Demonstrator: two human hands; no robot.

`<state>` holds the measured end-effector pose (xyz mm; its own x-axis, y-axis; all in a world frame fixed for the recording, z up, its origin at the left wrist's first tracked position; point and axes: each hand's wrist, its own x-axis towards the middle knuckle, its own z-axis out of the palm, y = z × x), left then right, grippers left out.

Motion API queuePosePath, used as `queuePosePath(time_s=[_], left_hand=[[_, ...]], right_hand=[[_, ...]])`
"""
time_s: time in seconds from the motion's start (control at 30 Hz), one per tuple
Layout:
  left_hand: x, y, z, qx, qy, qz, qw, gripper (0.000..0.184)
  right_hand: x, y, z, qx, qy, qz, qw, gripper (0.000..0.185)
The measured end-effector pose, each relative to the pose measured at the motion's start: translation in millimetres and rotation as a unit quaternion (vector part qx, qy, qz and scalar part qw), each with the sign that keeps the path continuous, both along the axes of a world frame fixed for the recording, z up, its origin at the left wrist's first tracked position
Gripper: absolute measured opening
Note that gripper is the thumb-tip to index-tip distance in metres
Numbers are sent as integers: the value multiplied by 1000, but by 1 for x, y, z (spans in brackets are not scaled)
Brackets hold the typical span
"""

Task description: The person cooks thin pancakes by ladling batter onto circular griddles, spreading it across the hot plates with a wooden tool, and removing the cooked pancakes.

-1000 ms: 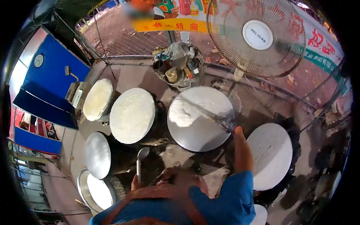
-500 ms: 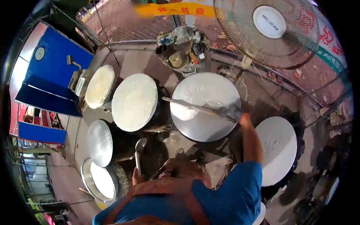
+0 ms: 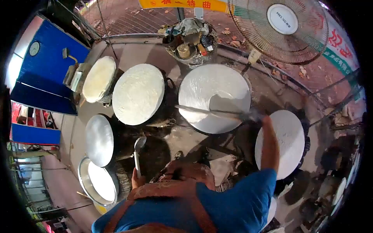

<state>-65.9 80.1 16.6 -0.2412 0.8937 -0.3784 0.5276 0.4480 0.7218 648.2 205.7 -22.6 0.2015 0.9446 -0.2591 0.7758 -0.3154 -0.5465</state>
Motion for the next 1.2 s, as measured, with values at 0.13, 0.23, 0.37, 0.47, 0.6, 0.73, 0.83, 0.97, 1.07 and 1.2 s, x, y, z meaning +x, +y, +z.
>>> queuePosePath(time_s=[0.13, 0.23, 0.37, 0.47, 0.6, 0.73, 0.83, 0.97, 1.07, 1.2], left_hand=[[-40, 10, -12, -66, -127, 26, 989, 55], [-49, 53, 20, -120, -171, -15, 978, 57], [-64, 48, 58, -82, -245, -117, 959, 59], [-98, 40, 53, -89, -291, -131, 943, 61], [-120, 36, 52, -82, -272, -148, 947, 64], [-119, 20, 72, -148, -337, -77, 927, 64], [-113, 14, 86, -220, -492, -12, 842, 62], [-116, 9, 80, -236, -654, 21, 719, 58], [-98, 9, 100, -220, -693, -16, 687, 53], [-83, 20, 95, -240, -720, -39, 650, 48]], right_hand=[[-45, -193, 45, -27, 20, -188, 982, 25], [-176, -278, 24, 50, 102, -365, 924, 26], [-346, -221, -40, 191, 201, -391, 877, 27], [-420, -138, -73, 268, 3, -264, 927, 28], [-433, -129, 43, -46, -155, -261, 952, 31], [-423, -162, -5, 212, 287, -411, 839, 33], [-398, -153, -73, 283, 351, -341, 825, 32], [-410, -146, 22, -22, -48, -231, 971, 29], [-401, -141, 73, -25, -54, -266, 962, 27], [-381, -122, 3, 42, -56, -262, 963, 28]])
